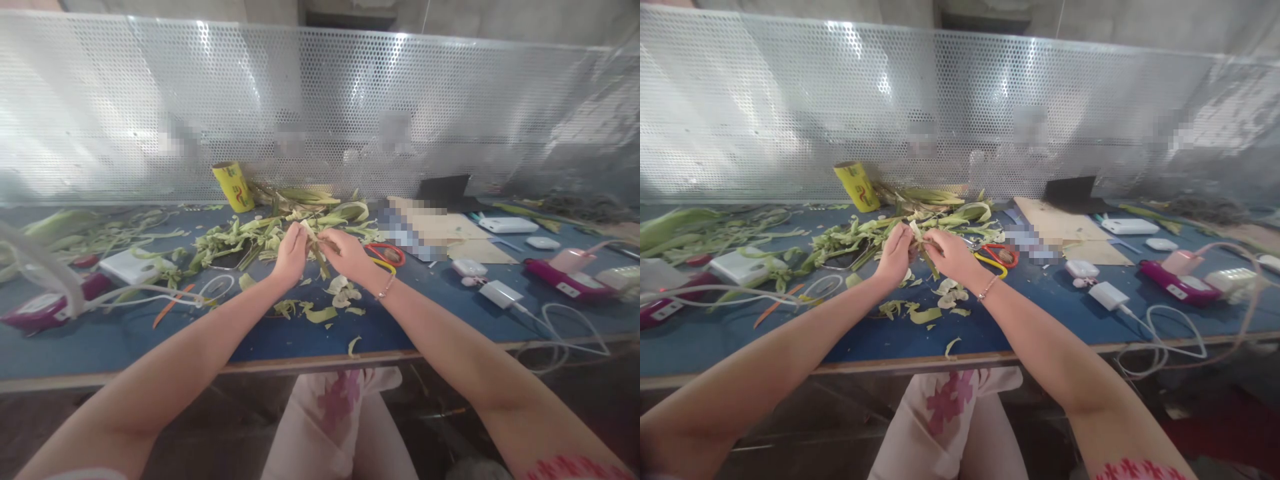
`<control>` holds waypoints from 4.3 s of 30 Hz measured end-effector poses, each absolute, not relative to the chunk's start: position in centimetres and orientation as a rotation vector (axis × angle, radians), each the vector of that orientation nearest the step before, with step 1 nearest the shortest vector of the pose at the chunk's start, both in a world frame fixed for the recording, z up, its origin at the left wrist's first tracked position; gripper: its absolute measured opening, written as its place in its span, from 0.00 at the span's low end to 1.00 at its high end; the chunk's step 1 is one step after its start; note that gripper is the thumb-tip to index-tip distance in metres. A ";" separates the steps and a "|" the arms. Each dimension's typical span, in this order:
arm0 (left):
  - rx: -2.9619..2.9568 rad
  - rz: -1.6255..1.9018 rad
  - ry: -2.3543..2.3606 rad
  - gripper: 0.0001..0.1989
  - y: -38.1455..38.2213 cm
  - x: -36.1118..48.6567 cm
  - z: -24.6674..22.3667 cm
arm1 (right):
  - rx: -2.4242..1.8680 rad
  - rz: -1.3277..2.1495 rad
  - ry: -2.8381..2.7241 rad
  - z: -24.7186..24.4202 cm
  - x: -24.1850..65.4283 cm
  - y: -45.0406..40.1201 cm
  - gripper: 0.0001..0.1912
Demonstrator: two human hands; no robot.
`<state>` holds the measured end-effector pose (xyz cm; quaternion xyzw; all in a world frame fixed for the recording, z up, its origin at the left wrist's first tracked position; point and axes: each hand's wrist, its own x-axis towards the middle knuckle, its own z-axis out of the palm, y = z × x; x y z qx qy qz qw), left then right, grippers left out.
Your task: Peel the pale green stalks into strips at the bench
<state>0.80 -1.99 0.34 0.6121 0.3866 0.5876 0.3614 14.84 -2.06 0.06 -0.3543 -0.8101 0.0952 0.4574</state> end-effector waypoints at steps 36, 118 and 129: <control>1.512 1.701 1.149 0.10 -0.9 0.7 -0.6 | -0.810 1.047 -1.338 -0.9 13.9 -1.1 0.12; 0.967 1.406 0.756 0.12 -1.7 1.4 0.8 | -0.767 1.094 -1.375 -0.1 13.8 -2.2 0.13; 1.321 1.360 0.885 0.14 -1.2 1.3 -0.4 | -0.782 1.015 -1.460 0.1 14.3 -1.4 0.11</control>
